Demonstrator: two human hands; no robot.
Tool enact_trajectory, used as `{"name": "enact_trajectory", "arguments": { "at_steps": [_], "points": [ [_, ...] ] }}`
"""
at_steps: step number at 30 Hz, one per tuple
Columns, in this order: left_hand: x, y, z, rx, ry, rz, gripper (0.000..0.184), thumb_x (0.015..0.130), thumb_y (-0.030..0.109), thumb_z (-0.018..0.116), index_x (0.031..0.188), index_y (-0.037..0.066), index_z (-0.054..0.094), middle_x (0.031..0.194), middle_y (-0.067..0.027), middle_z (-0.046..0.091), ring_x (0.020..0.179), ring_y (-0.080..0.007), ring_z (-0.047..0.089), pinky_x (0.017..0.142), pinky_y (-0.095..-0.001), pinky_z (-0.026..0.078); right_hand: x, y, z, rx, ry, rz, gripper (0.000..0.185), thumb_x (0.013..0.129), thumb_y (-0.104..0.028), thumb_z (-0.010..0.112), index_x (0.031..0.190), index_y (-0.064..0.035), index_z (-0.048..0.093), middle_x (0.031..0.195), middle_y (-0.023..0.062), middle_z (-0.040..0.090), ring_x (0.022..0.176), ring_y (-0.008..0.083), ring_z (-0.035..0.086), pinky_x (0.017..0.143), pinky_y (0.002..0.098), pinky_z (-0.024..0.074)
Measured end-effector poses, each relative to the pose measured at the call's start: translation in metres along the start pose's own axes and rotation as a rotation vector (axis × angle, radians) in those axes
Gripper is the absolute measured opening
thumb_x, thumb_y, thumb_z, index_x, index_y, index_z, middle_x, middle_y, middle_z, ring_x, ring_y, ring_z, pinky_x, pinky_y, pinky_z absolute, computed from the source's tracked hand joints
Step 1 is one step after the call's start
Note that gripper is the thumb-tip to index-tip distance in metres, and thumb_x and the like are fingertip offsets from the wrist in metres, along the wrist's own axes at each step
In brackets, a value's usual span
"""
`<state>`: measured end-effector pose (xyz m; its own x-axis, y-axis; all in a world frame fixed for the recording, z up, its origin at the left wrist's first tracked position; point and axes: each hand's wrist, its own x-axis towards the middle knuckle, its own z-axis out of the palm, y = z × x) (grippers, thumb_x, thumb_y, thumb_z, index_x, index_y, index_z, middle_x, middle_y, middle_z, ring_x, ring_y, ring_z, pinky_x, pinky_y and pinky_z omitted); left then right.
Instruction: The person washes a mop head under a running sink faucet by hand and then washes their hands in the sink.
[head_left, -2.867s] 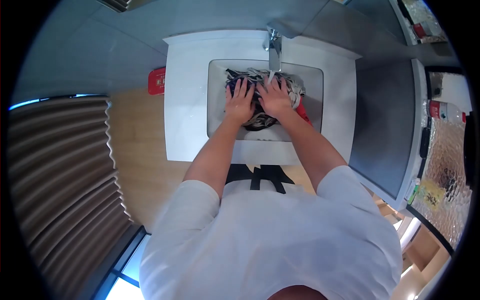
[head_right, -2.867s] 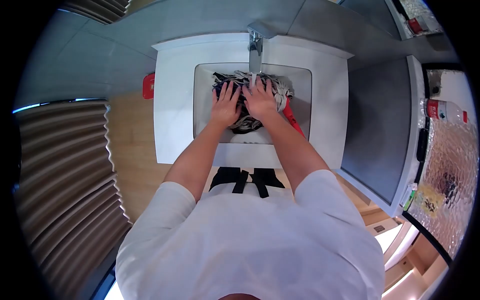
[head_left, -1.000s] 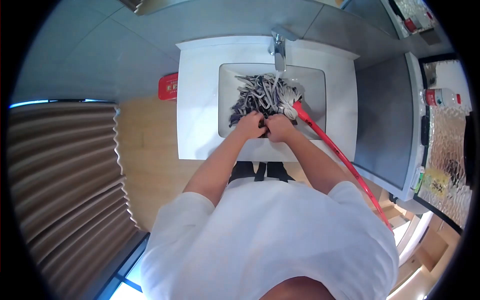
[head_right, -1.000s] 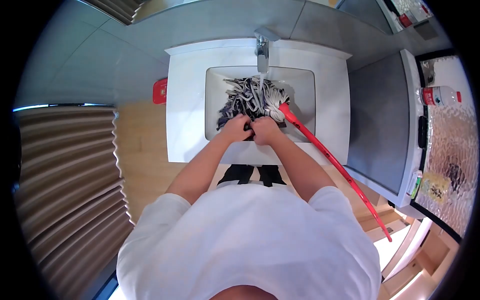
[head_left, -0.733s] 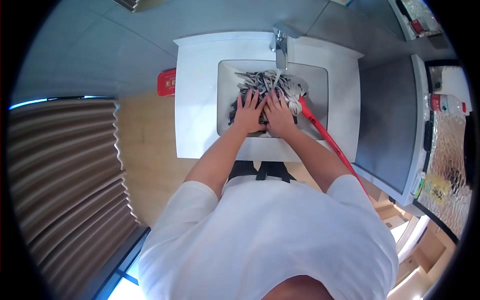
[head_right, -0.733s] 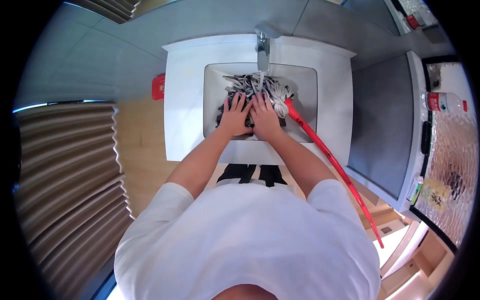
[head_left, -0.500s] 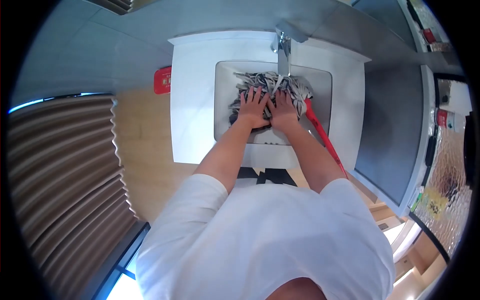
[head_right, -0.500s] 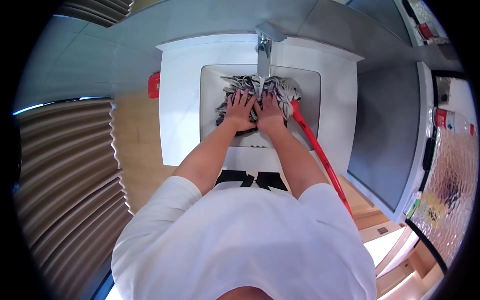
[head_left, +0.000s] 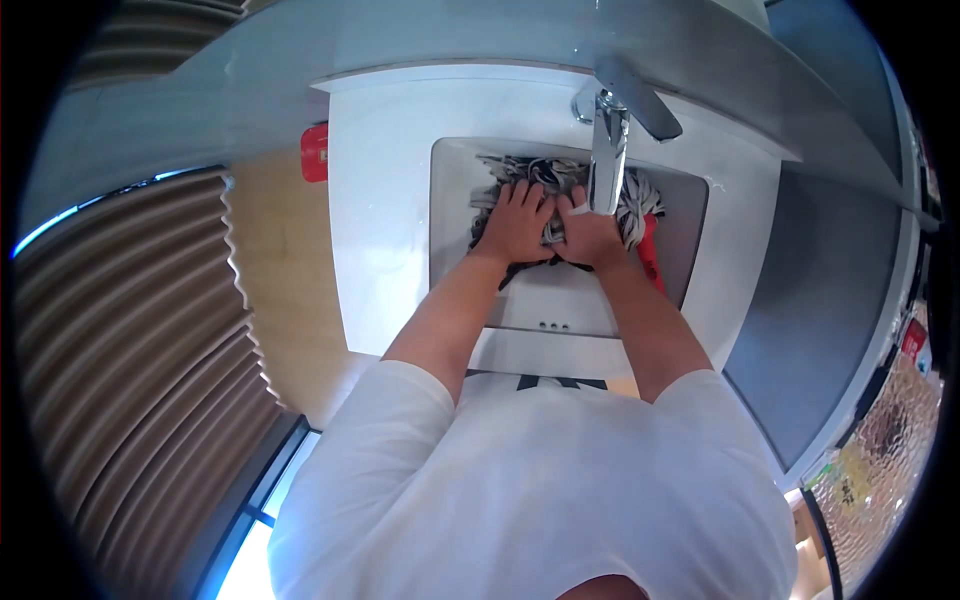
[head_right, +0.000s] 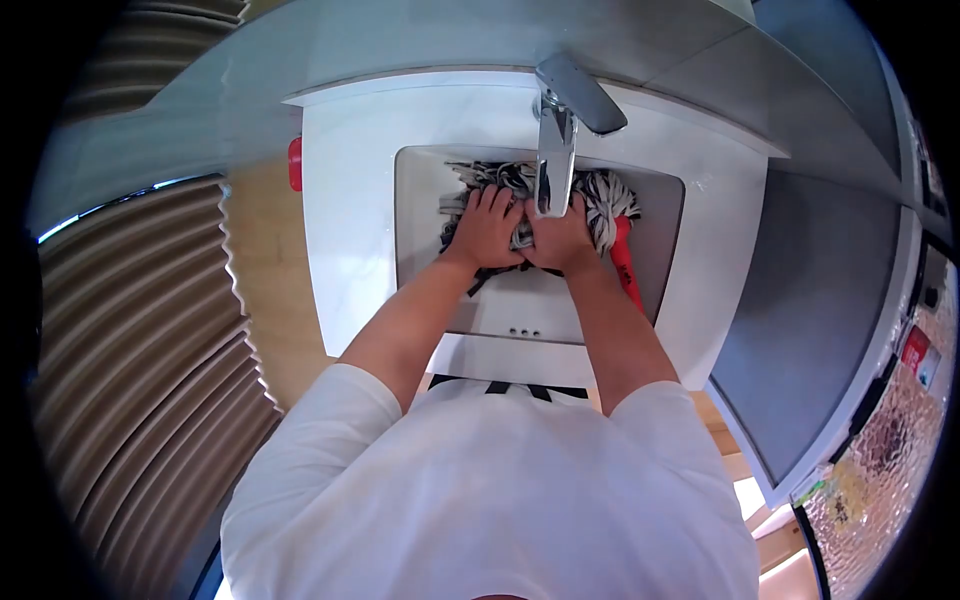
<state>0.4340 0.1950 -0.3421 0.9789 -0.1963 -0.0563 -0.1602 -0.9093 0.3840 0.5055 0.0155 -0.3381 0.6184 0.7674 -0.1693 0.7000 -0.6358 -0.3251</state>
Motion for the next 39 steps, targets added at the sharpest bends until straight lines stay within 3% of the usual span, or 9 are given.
{"name": "enact_trajectory", "arguments": {
  "at_steps": [5,9,15,23,28,31,34,36,39],
  "points": [
    [0.022,-0.021,0.003,-0.018,-0.128,0.130,0.071,0.059,0.052,0.079,0.114,0.010,0.063,0.120,-0.0127,0.056,0.113,-0.0336,0.051,0.090,-0.0496,0.045,0.020,0.012,0.009,-0.001,0.184,-0.061,0.057,0.061,-0.043,0.078,0.105,-0.0106,0.060,0.109,0.0149,0.065,0.107,0.0378,0.060,0.091,0.0581,0.0430],
    [0.035,-0.027,0.003,0.048,-0.015,0.205,0.075,0.057,0.050,0.081,0.116,0.008,0.063,0.119,-0.0128,0.057,0.112,-0.0340,0.054,0.091,-0.0470,0.047,0.041,0.018,0.013,-0.043,-0.011,0.000,0.048,0.063,-0.043,0.075,0.097,-0.0104,0.066,0.106,0.0140,0.068,0.105,0.0360,0.063,0.091,0.0512,0.0489],
    [0.046,0.004,-0.030,0.019,-0.267,-0.150,0.069,0.069,0.054,0.076,0.117,0.006,0.064,0.115,-0.0141,0.064,0.111,-0.0335,0.062,0.095,-0.0432,0.053,0.067,0.012,-0.022,-0.126,-0.350,0.174,0.041,0.075,-0.043,0.065,0.099,-0.0107,0.074,0.105,0.0178,0.072,0.105,0.0372,0.067,0.092,0.0424,0.0545],
    [0.002,0.052,-0.052,-0.180,-0.543,-0.369,0.073,0.068,0.061,0.075,0.118,0.009,0.070,0.113,-0.0148,0.073,0.104,-0.0338,0.070,0.090,-0.0438,0.056,0.005,-0.029,-0.045,-0.034,-0.246,0.155,0.019,0.071,-0.023,0.063,0.077,-0.0065,0.069,0.088,0.0166,0.073,0.093,0.0378,0.070,0.081,0.0461,0.0563],
    [-0.018,0.063,-0.055,-0.174,-0.493,-0.284,0.075,0.066,0.061,0.076,0.122,0.011,0.069,0.126,-0.0148,0.068,0.124,-0.0317,0.060,0.110,-0.0447,0.042,-0.031,-0.041,-0.062,0.137,-0.437,0.302,0.064,0.071,-0.032,0.072,0.126,-0.0086,0.053,0.132,0.0183,0.059,0.118,0.0352,0.061,0.094,0.0454,0.0519],
    [-0.028,0.067,-0.056,-0.165,-0.631,-0.169,0.088,0.065,0.061,0.076,0.133,0.008,0.061,0.143,-0.0166,0.056,0.137,-0.0339,0.046,0.117,-0.0536,0.029,-0.056,-0.046,-0.062,0.116,-0.268,0.197,0.074,0.067,-0.037,0.075,0.131,-0.0086,0.051,0.145,0.0172,0.049,0.126,0.0363,0.055,0.095,0.0469,0.0526],
    [-0.062,0.074,-0.012,-0.046,-0.212,-0.166,0.117,0.067,0.069,0.072,0.154,0.002,0.032,0.164,-0.0224,0.020,0.154,-0.0396,0.012,0.117,-0.0714,0.008,-0.066,-0.047,-0.042,0.007,-0.126,0.106,0.099,0.064,-0.042,0.078,0.151,-0.0172,0.038,0.162,0.0185,0.025,0.149,0.0397,0.026,0.106,0.0610,0.0412],
    [-0.059,0.075,-0.004,-0.034,-0.140,-0.174,0.117,0.068,0.071,0.070,0.155,0.003,0.031,0.165,-0.0222,0.017,0.155,-0.0387,0.008,0.117,-0.0711,0.006,-0.060,-0.045,-0.036,-0.038,-0.120,0.108,0.115,0.064,-0.047,0.079,0.161,-0.0221,0.022,0.168,0.0183,0.010,0.156,0.0404,0.001,0.107,0.0738,0.0298],
    [-0.044,0.068,0.002,0.016,-0.117,-0.168,0.117,0.071,0.074,0.066,0.158,0.006,0.029,0.168,-0.0198,0.010,0.156,-0.0372,0.001,0.118,-0.0701,0.004,-0.051,-0.038,-0.033,-0.036,-0.115,0.185,0.113,0.063,-0.047,0.080,0.160,-0.0238,0.026,0.168,0.0204,0.005,0.155,0.0446,0.001,0.109,0.0734,0.0288]
  ]
}}
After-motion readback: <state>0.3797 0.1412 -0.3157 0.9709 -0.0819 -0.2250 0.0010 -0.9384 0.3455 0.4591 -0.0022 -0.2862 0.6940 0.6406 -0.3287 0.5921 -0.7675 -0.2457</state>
